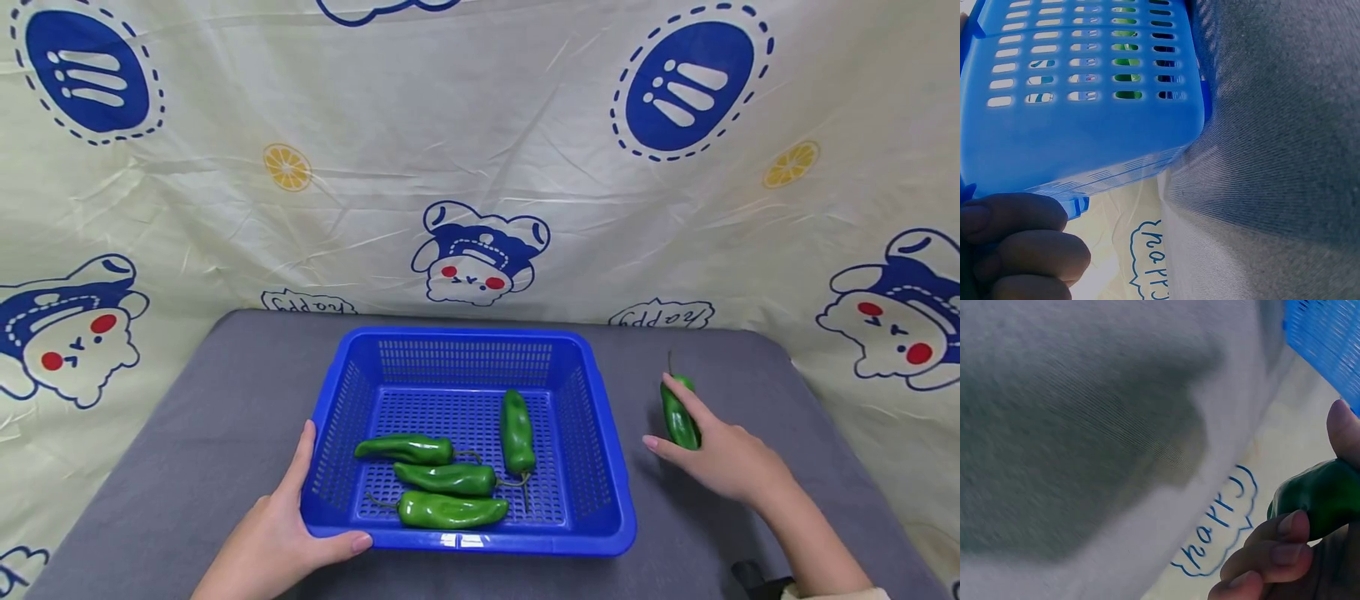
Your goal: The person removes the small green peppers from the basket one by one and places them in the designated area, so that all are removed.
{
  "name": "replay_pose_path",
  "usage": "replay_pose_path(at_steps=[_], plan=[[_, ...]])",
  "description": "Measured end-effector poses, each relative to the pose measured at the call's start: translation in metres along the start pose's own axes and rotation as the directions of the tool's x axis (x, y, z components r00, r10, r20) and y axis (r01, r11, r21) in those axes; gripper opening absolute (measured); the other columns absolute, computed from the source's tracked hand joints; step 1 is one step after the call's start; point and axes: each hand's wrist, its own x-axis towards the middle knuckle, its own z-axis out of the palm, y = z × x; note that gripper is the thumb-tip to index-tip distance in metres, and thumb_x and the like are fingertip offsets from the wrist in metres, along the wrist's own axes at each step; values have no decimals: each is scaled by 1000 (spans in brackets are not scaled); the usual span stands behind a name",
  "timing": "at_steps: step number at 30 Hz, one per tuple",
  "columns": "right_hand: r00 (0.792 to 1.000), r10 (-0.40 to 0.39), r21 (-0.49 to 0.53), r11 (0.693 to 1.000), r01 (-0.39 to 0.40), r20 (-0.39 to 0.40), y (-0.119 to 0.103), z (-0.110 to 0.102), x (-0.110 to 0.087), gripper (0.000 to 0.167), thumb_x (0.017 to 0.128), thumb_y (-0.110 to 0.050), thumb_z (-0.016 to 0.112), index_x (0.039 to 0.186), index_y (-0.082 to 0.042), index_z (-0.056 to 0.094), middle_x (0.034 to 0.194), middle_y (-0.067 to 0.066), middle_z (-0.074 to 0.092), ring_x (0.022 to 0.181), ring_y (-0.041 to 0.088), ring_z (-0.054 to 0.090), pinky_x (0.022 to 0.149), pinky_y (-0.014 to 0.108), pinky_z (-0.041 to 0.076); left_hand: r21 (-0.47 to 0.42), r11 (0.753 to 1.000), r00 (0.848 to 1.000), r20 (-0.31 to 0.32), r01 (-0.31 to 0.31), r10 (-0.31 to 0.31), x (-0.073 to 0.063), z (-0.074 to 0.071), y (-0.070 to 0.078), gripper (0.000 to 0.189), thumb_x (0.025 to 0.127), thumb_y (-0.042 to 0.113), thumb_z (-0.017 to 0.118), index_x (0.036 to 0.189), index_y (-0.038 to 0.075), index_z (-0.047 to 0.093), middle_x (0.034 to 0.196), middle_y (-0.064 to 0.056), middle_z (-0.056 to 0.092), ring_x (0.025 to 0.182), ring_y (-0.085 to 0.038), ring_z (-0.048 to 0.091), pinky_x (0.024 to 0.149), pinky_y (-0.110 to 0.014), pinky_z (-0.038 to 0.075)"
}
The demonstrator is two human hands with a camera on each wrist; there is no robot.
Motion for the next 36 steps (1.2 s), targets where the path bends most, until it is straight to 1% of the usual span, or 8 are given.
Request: replay_pose_path(at_steps=[4, 7, 13, 20, 26, 30, 34, 36], plan=[[1000, 4, -52, 999, -4, 13, 2, 12, 7, 104, 87, -77, 48, 159, -32, -14, 120, 47, 50, 75, 30, 56, 53, 38, 39, 11, 1000, 1000, -5, 2, -2, 0, 0, 0, 149, 52, 77, 81, 160, 30, -10, 112, -24, 70, 96, -29, 69, 79, -49, 54], [1000, 10, -96, 995, -8, 19, 2, 19, 11, 108, 85, -81, 46, 159, -28, -11, 125, 50, 46, 80, 36, 61, 55, 41, 41, 20, 1000, 1000, -6, 4, -4, 0, 0, 0, 149, 52, 78, 81, 160, 31, -10, 111, -23, 71, 96, -29, 70, 79, -49, 54], [996, 59, -174, 984, -46, 73, 3, 28, 17, 113, 81, -88, 40, 160, -22, -6, 123, 50, 48, 86, 44, 63, 59, 47, 45, 25, 1000, 1000, -3, 7, -7, 0, 0, 0, 149, 52, 78, 81, 159, 33, -12, 109, -21, 71, 94, -27, 69, 78, -48, 53], [992, 78, -203, 978, -55, 104, 7, 36, 21, 113, 80, -89, 39, 160, -21, -2, 122, 49, 48, 91, 55, 61, 62, 54, 47, 24, 1000, 1000, -3, 6, -6, 0, 0, 1, 148, 52, 78, 80, 159, 33, -11, 107, -20, 72, 92, -26, 69, 78, -48, 53], [992, 73, -209, 977, -50, 105, 4, 37, 20, 112, 81, -88, 39, 160, -23, -6, 120, 46, 52, 87, 50, 63, 60, 52, 46, 26, 1000, 1000, -17, -2, 2, 0, 1, 0, 148, 52, 78, 81, 159, 33, -10, 105, -20, 72, 92, -26, 70, 78, -47, 53], [993, 69, -247, 968, -43, 95, 3, 37, 18, 111, 81, -89, 36, 160, -25, -8, 119, 45, 54, 83, 45, 63, 58, 49, 45, 23, 1000, 1000, -9, 7, -7, 0, 0, 0, 148, 52, 78, 81, 159, 34, -11, 108, -21, 72, 94, -27, 69, 78, -48, 53], [997, 51, -291, 956, -32, 57, 4, 34, 13, 111, 81, -90, 34, 159, -25, -12, 120, 44, 54, 82, 44, 62, 56, 48, 45, 25, 1000, 1000, -4, 15, -15, 0, 0, 0, 148, 52, 77, 81, 159, 33, -11, 109, -21, 71, 95, -27, 69, 79, -48, 53], [998, 42, -302, 953, -29, 35, 5, 31, 11, 111, 81, -90, 33, 158, -25, -15, 121, 45, 52, 83, 46, 61, 57, 51, 45, 26, 1000, 1000, -1, 18, -18, 0, 0, 0, 148, 53, 77, 81, 159, 33, -12, 109, -21, 71, 95, -27, 69, 79, -48, 53]])
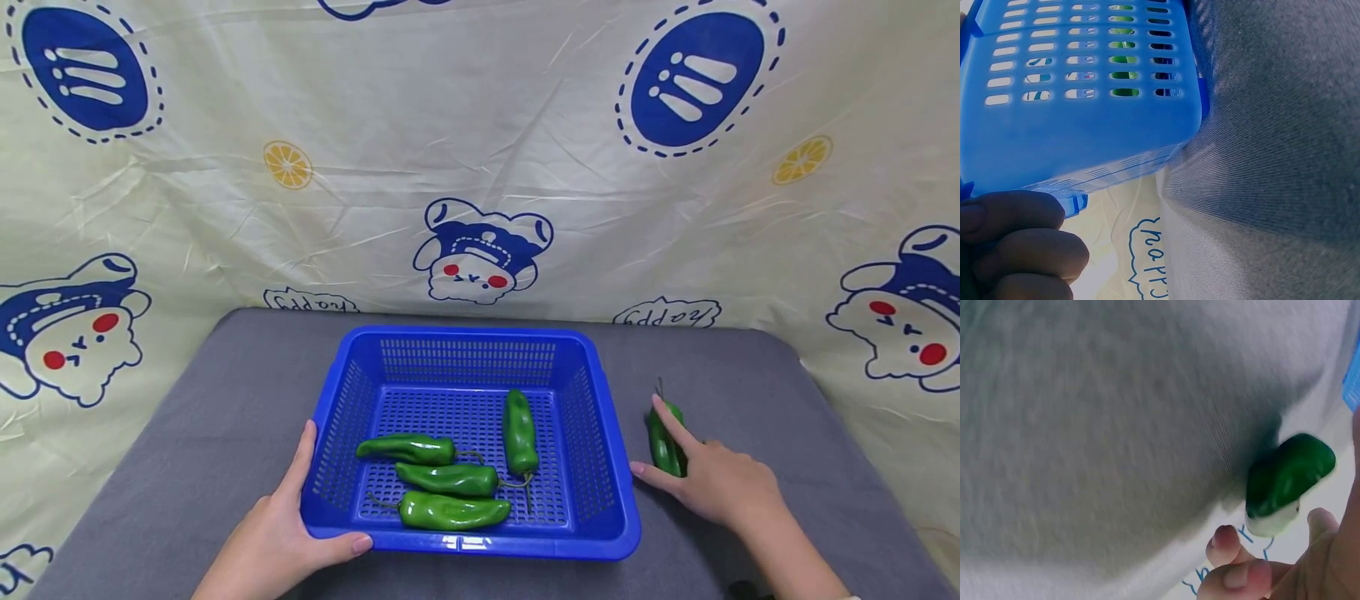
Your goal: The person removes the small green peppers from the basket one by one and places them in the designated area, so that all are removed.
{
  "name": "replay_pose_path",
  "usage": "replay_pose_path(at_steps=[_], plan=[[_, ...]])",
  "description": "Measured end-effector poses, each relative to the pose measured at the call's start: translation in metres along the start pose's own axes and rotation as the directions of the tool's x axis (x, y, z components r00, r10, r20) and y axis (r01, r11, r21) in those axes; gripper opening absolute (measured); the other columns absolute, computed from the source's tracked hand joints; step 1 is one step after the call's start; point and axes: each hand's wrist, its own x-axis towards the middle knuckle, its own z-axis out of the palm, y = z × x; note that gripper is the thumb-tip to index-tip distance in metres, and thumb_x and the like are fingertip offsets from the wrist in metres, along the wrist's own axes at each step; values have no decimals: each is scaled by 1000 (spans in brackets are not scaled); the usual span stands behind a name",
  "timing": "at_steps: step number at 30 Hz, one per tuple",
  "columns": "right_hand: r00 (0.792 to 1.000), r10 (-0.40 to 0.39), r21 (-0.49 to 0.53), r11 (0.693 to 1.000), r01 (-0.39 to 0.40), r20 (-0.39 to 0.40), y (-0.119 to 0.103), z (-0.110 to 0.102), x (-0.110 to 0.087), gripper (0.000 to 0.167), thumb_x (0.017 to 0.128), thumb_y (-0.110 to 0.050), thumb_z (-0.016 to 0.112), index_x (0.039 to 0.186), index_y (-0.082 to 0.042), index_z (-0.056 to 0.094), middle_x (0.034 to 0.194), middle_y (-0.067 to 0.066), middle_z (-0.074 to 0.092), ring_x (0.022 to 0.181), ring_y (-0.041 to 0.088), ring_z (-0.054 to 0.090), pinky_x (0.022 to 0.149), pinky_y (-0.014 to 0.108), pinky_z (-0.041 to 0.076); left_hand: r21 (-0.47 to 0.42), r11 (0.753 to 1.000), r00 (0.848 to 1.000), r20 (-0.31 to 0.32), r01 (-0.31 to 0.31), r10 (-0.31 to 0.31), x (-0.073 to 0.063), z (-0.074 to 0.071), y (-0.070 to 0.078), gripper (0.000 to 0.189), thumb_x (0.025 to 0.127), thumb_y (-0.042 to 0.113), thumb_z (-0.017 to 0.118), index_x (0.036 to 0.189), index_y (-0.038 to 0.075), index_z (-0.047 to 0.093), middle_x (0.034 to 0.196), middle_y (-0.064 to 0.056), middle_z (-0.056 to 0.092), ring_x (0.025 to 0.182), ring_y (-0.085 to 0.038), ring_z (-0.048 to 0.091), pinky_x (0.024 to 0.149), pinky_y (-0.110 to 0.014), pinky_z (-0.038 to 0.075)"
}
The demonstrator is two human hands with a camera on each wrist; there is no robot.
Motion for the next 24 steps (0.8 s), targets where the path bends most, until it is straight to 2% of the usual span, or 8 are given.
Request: replay_pose_path(at_steps=[3, 6, 8, 10, 13, 14, 19, 24], plan=[[999, -11, 2, 1000, 12, -51, 2, -7, -5, 109, 83, -88, 34, 158, -25, -15, 126, 47, 48, 84, 52, 62, 55, 54, 46, -2, 1000, 1000, 8, 7, -7, 0, 0, 0, 148, 53, 77, 81, 158, 34, -13, 109, -21, 71, 94, -27, 69, 78, -48, 53], [990, -30, 42, 998, 36, -137, 0, -16, -10, 103, 88, -82, 36, 160, -23, -8, 136, 46, 42, 97, 62, 57, 52, 52, 45, -2, 1000, 1000, 6, 7, -7, 0, 0, 0, 148, 53, 77, 81, 158, 34, -13, 108, -21, 71, 94, -27, 69, 78, -48, 53], [977, -45, 88, 994, 65, -208, -3, -24, -14, 97, 91, -77, 38, 161, -21, 0, 129, 41, 52, 86, 53, 62, 47, 45, 41, -2, 1000, 1000, 1, 2, -2, 0, 0, 0, 148, 53, 77, 81, 158, 34, -13, 107, -21, 72, 93, -27, 69, 78, -48, 53], [957, -60, 127, 987, 99, -282, -8, -32, -18, 90, 95, -71, 39, 161, -19, 9, 109, 30, 62, 71, 40, 60, 44, 39, 35, -2, 1000, 1000, -2, -3, 3, 0, 0, 0, 148, 52, 77, 81, 159, 33, -12, 107, -21, 72, 93, -26, 69, 78, -48, 53], [926, -81, 151, 978, 145, -368, -16, -46, -25, 82, 99, -65, 40, 161, -19, 14, 84, 9, 52, 56, 18, 41, 43, 33, 28, -3, 1000, 1000, -1, -3, 3, 0, 0, 0, 148, 53, 77, 81, 159, 33, -12, 108, -21, 72, 94, -26, 69, 78, -48, 53], [915, -89, 152, 975, 160, -393, -20, -52, -28, 80, 99, -63, 41, 161, -19, 15, 83, 6, 49, 56, 18, 39, 44, 32, 27, -3, 1000, 1000, 1, -3, 3, 0, 1, 0, 148, 52, 77, 81, 159, 33, -12, 108, -21, 72, 94, -26, 69, 78, -48, 53], [874, -125, 137, 968, 212, -470, -41, -79, -41, 78, 99, -58, 47, 161, -25, 13, 100, 14, 53, 59, 19, 42, 46, 32, 29, -16, 1000, 1000, 9, 3, -2, 1, 0, 1, 148, 52, 77, 81, 159, 33, -12, 111, -23, 71, 95, -27, 69, 80, -49, 53], [857, -176, 116, 958, 262, -485, -70, -104, -47, 80, 96, -60, 50, 161, -30, 14, 116, 18, 54, 62, 19, 45, 48, 32, 32, -18, 1000, 1000, 8, 5, -5, 1, 1, 0, 149, 52, 77, 81, 159, 32, -11, 111, -24, 70, 96, -29, 69, 80, -50, 53]])
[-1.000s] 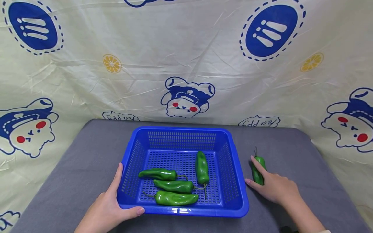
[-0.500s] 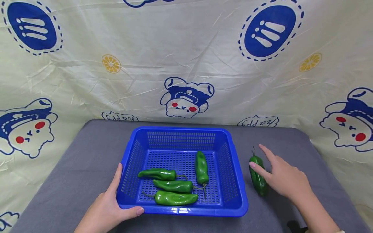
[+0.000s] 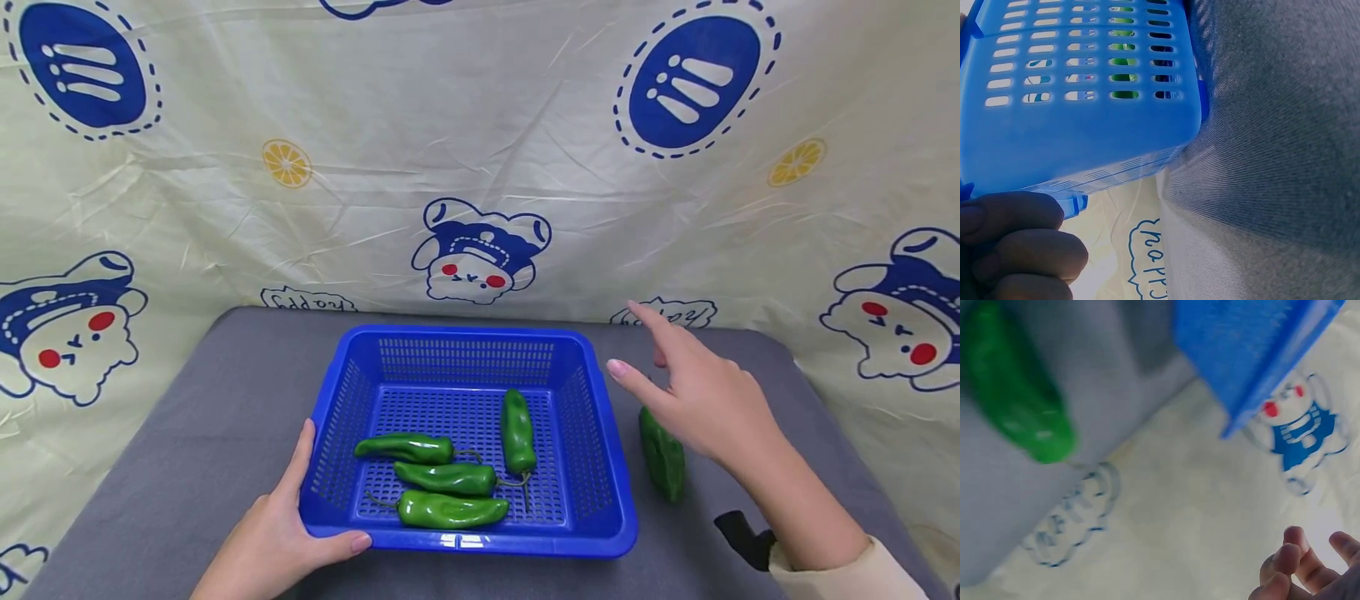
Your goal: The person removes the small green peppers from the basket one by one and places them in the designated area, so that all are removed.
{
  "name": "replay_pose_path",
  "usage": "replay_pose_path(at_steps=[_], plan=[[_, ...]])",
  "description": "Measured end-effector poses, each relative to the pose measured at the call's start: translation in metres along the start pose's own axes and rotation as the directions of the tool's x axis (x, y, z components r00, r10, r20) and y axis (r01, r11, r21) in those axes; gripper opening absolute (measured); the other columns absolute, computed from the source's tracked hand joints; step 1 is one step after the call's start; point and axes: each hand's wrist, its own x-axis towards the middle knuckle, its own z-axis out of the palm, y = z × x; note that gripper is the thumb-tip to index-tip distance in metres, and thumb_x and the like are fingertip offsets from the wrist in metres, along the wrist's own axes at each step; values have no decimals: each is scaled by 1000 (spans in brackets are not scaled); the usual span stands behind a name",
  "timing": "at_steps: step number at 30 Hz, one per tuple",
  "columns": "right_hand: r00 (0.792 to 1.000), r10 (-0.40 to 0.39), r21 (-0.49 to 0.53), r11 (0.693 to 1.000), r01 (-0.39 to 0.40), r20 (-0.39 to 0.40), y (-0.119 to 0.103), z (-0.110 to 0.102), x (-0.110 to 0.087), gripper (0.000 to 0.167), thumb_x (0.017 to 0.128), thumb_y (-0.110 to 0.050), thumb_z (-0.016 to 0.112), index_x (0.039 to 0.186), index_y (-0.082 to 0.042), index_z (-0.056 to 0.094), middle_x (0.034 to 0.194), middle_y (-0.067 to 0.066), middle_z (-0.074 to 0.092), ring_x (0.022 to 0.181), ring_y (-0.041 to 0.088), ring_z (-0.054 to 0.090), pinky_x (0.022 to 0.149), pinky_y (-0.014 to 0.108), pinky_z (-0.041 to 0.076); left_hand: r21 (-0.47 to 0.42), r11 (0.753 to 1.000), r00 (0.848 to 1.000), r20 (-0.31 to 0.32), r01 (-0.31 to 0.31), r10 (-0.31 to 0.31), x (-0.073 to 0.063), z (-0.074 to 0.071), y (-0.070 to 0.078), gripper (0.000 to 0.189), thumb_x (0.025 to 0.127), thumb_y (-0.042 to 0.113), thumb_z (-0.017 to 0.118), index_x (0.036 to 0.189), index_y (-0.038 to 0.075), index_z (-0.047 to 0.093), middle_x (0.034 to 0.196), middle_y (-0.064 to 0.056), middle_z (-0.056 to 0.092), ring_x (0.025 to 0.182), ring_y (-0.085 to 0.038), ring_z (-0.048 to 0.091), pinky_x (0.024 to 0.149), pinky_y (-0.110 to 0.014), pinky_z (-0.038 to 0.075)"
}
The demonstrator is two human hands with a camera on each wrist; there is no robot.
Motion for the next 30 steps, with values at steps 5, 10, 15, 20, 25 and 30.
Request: replay_pose_path(at_steps=[5, 10, 15, 20, 25, 30], plan=[[995, -94, -27, 995, 94, 18, -41, -3, 11, 78, 95, -65, 50, 159, -32, 21, 125, 15, 57, 75, 21, 58, 54, 34, 41, -5, 1000, 1000, 3, 3, -3, 0, 0, -1, 148, 52, 78, 81, 159, 34, -12, 114, -23, 70, 97, -29, 69, 80, -50, 53], [978, -207, -50, 977, 208, 38, -79, 9, 18, 78, 90, -72, 50, 156, -38, 27, 129, 10, 60, 103, 30, 65, 60, 41, 53, -7, 1000, 1000, 2, 8, -8, 0, 1, -1, 148, 52, 78, 81, 158, 36, -13, 117, -24, 68, 100, -32, 68, 80, -51, 53], [954, -288, -49, 955, 293, 82, -105, 28, 26, 82, 85, -80, 47, 155, -44, 26, 142, 9, 55, 116, 34, 62, 68, 49, 57, -7, 1000, 1000, -5, 10, -10, -1, 0, -1, 148, 51, 78, 81, 158, 35, -12, 118, -25, 67, 102, -34, 67, 81, -53, 52], [924, -351, -50, 931, 362, 150, -120, 47, 34, 89, 80, -89, 38, 155, -44, 25, 150, 6, 50, 129, 34, 55, 87, 59, 53, -23, 1000, 1000, -4, 5, -5, 0, 1, -1, 147, 52, 77, 81, 158, 36, -12, 119, -23, 68, 101, -32, 68, 79, -52, 53], [890, -401, -50, 906, 420, 216, -130, 66, 37, 85, 84, -80, 50, 156, -41, 28, 150, 5, 50, 132, 37, 53, 92, 59, 51, -28, 1000, 1000, 4, 15, -15, 1, 1, -1, 146, 53, 76, 82, 159, 35, -11, 121, -23, 68, 101, -32, 68, 80, -53, 53], [858, -437, -30, 887, 461, 270, -136, 87, 38, 79, 87, -64, 63, 155, -37, 32, 146, 3, 54, 128, 36, 56, 92, 57, 52, -31, 999, 1000, 6, 21, -21, 1, 1, -1, 146, 53, 75, 82, 158, 36, -11, 124, -24, 66, 103, -33, 67, 80, -54, 52]])
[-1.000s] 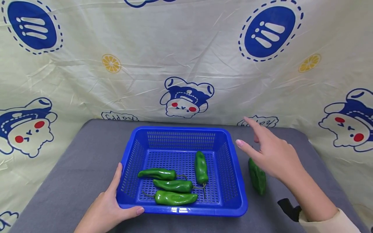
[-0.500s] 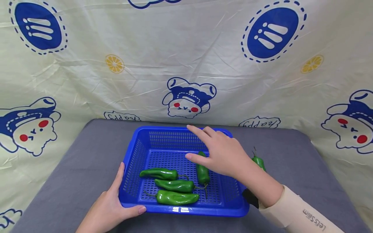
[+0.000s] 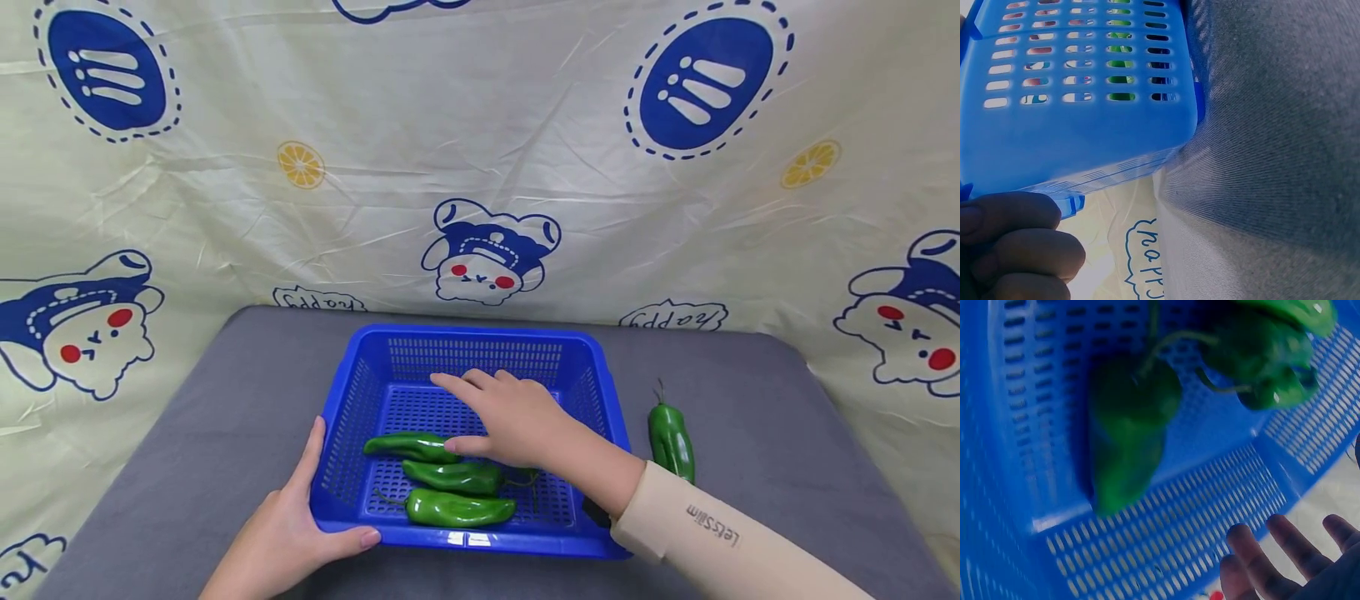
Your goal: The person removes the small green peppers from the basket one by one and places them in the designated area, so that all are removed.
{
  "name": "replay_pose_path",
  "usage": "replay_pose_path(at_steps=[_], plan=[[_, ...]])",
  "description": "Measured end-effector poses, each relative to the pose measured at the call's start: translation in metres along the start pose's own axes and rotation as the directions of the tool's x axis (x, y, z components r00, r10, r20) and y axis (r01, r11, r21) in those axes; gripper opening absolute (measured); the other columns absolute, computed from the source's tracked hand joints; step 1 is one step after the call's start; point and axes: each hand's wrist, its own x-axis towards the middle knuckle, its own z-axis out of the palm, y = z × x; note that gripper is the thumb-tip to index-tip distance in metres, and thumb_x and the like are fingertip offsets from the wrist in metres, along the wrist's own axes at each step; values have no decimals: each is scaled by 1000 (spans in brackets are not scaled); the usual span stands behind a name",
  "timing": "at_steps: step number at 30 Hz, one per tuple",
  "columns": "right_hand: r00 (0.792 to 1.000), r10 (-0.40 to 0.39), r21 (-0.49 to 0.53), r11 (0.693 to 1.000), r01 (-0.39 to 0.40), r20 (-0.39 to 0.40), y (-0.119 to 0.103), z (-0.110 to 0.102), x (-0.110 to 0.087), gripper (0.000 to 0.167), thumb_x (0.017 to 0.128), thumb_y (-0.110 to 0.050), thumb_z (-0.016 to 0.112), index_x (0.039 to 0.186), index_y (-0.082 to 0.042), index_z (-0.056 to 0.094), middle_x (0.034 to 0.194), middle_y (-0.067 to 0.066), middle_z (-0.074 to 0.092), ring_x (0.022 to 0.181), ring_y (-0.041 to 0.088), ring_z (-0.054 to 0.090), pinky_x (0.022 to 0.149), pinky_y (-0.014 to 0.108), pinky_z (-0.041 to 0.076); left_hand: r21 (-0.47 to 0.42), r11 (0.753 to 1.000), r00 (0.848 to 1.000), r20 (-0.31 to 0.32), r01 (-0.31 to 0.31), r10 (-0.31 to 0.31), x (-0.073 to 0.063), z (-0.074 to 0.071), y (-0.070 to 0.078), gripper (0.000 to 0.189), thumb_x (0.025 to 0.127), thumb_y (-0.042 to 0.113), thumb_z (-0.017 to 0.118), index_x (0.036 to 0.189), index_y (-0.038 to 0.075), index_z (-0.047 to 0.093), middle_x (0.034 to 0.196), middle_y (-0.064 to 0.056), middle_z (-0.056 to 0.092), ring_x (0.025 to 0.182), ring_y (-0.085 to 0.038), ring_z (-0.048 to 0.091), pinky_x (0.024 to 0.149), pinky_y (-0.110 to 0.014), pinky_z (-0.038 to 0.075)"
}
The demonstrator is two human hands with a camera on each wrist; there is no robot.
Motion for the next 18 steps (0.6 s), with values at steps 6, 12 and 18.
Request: replay_pose_path(at_steps=[6, 12, 18], plan=[[992, -17, 51, 999, 11, 122, -4, 18, 5, 79, 87, -64, 63, 155, -38, 31, 149, 4, 52, 133, 39, 51, 99, 61, 46, 1, 1000, 1000, 3, 2, -2, 0, 0, 0, 145, 54, 75, 82, 158, 37, -12, 124, -25, 65, 103, -34, 67, 80, -55, 52], [979, -53, 102, 994, 33, 195, -5, 30, 7, 78, 89, -61, 63, 155, -36, 32, 146, 4, 54, 131, 35, 53, 100, 58, 47, -2, 1000, 1000, 3, 0, 0, 0, 0, 0, 145, 54, 76, 82, 159, 35, -11, 125, -25, 65, 104, -35, 67, 81, -56, 52], [967, -103, 167, 984, 64, 232, -6, 38, 9, 77, 88, -59, 66, 154, -38, 32, 138, 2, 57, 120, 27, 59, 91, 49, 52, -3, 1000, 1000, 10, 11, -11, 0, 0, 0, 145, 55, 74, 82, 157, 38, -14, 128, -25, 64, 106, -36, 66, 83, -57, 52]])
